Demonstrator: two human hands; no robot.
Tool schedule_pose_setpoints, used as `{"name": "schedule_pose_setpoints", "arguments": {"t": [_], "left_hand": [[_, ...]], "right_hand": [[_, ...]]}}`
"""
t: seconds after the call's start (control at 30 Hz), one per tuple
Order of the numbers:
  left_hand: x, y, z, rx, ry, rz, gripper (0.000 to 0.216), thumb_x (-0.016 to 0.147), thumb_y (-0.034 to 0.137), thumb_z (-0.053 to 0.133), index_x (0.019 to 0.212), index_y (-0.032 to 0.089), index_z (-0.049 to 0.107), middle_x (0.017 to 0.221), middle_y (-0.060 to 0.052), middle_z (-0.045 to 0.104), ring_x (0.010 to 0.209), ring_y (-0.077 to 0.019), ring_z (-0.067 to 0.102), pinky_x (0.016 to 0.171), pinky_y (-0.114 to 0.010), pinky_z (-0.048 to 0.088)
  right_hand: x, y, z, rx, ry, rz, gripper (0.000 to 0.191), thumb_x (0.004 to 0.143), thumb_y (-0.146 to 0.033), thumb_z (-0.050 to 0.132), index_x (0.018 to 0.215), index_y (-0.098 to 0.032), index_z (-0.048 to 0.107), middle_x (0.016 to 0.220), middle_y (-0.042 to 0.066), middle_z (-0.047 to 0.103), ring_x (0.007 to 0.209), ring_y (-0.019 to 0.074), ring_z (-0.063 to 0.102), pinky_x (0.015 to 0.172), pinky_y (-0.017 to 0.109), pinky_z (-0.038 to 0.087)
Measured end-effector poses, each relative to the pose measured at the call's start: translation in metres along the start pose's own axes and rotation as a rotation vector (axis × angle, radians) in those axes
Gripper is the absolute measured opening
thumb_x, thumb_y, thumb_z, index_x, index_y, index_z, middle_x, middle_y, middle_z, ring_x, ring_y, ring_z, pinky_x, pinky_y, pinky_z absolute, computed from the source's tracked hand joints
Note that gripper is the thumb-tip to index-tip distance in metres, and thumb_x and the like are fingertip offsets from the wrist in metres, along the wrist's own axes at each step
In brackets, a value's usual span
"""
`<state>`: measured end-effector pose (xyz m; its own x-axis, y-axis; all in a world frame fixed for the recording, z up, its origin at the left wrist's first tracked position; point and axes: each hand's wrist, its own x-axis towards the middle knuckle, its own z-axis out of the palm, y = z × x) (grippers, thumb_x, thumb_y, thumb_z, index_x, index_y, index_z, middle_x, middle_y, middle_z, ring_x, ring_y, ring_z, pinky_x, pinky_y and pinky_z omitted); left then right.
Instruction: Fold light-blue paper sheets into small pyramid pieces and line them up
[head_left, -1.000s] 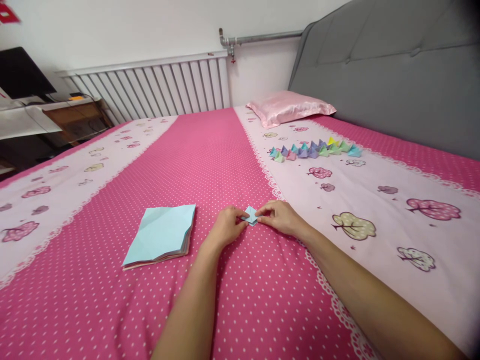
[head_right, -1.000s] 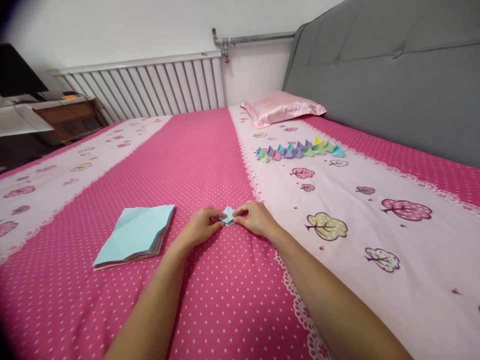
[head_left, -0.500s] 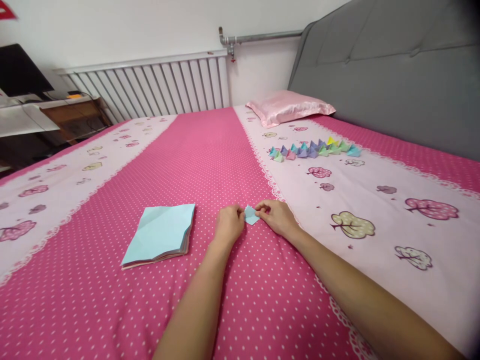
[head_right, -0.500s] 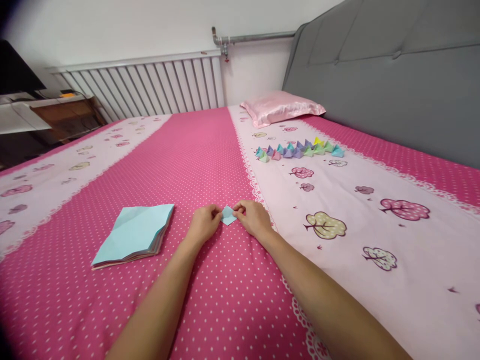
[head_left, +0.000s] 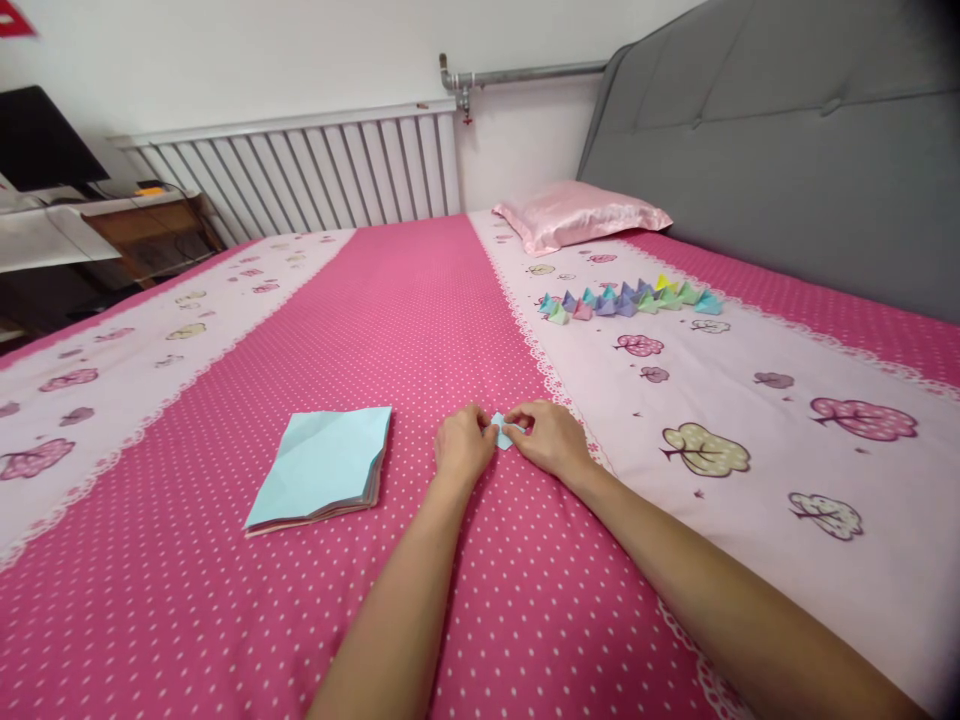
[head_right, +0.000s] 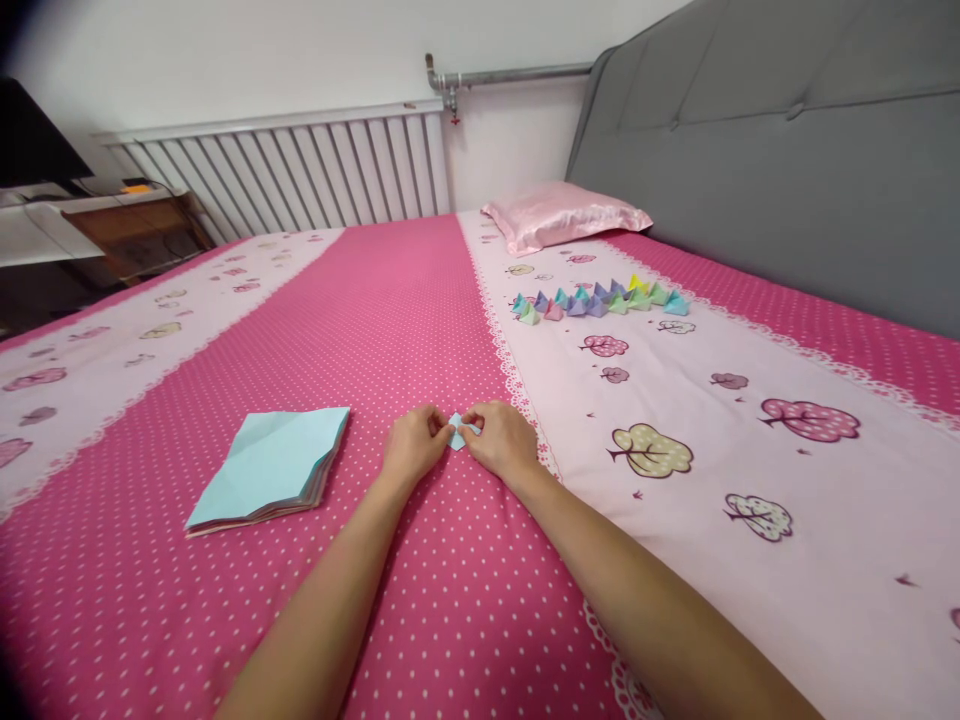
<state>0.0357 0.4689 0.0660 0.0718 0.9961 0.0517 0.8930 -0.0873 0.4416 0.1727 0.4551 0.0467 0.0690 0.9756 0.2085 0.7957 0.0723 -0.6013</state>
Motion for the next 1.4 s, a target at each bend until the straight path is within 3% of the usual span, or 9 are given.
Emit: {"name": "schedule_pose_setpoints", "arguments": {"t": [0.17,0.47,0.8,0.97,1.1,1.23,1.4], "left_hand": [[0.0,0.001,0.003,-0.01,0.007,-0.031,0.013,0.072,0.029,0.057,0.079,0.019,0.06,0.076,-0.006,0.065,0.072,-0.0187,0.058,0.061,-0.026,0.037],[0.004,-0.001,0.005,-0.058,0.008,-0.065,0.011,0.067,0.015,0.054,0.074,0.018,0.061,0.071,-0.006,0.065,0.066,-0.0175,0.057,0.058,-0.025,0.036],[0.001,-0.008,-0.004,-0.094,-0.004,-0.012,0.026,0.066,0.003,0.047,0.077,0.015,0.066,0.073,-0.008,0.066,0.069,-0.0173,0.058,0.063,-0.025,0.038],[-0.003,-0.01,-0.01,-0.094,-0.02,0.025,0.029,0.068,0.005,0.044,0.081,0.016,0.068,0.072,-0.007,0.066,0.065,-0.0169,0.057,0.064,-0.026,0.039],[-0.003,-0.011,-0.011,-0.097,-0.005,0.041,0.03,0.068,0.005,0.045,0.082,0.016,0.069,0.071,-0.007,0.066,0.064,-0.0165,0.057,0.064,-0.026,0.039],[-0.002,-0.013,-0.011,-0.152,0.011,0.048,0.029,0.065,0.004,0.047,0.079,0.016,0.069,0.067,-0.006,0.065,0.061,-0.0158,0.056,0.062,-0.026,0.04],[-0.002,-0.012,-0.014,-0.471,0.038,0.163,0.029,0.059,0.004,0.054,0.081,0.017,0.067,0.077,-0.005,0.067,0.067,-0.0152,0.059,0.065,-0.025,0.043]], "right_hand": [[0.0,-0.002,0.001,-0.008,-0.006,0.034,0.02,0.07,-0.041,0.062,0.083,-0.028,0.069,0.078,0.0,0.068,0.071,0.0164,0.06,0.056,0.025,0.037],[0.001,-0.004,-0.001,0.009,-0.054,0.091,0.021,0.07,-0.022,0.056,0.085,-0.028,0.07,0.079,-0.003,0.069,0.073,0.0147,0.06,0.057,0.023,0.04],[0.006,0.013,-0.008,0.068,-0.188,-0.136,0.046,0.067,-0.003,0.048,0.102,-0.024,0.068,0.093,0.003,0.066,0.082,0.016,0.059,0.074,0.025,0.044],[0.003,0.011,-0.016,0.037,-0.164,-0.303,0.05,0.069,-0.003,0.048,0.113,-0.024,0.061,0.097,0.005,0.059,0.088,0.017,0.056,0.075,0.026,0.044],[0.003,0.011,-0.011,0.032,-0.112,-0.365,0.045,0.077,-0.008,0.047,0.114,-0.03,0.06,0.105,0.004,0.056,0.093,0.0173,0.056,0.077,0.028,0.045],[0.006,0.014,-0.004,0.053,-0.081,-0.339,0.033,0.082,-0.017,0.047,0.102,-0.034,0.067,0.116,0.004,0.053,0.098,0.0197,0.056,0.078,0.032,0.046],[0.011,0.012,-0.007,0.379,-0.036,-0.32,0.028,0.081,-0.016,0.048,0.096,-0.025,0.07,0.109,0.006,0.06,0.1,0.0194,0.055,0.084,0.033,0.043]]}}
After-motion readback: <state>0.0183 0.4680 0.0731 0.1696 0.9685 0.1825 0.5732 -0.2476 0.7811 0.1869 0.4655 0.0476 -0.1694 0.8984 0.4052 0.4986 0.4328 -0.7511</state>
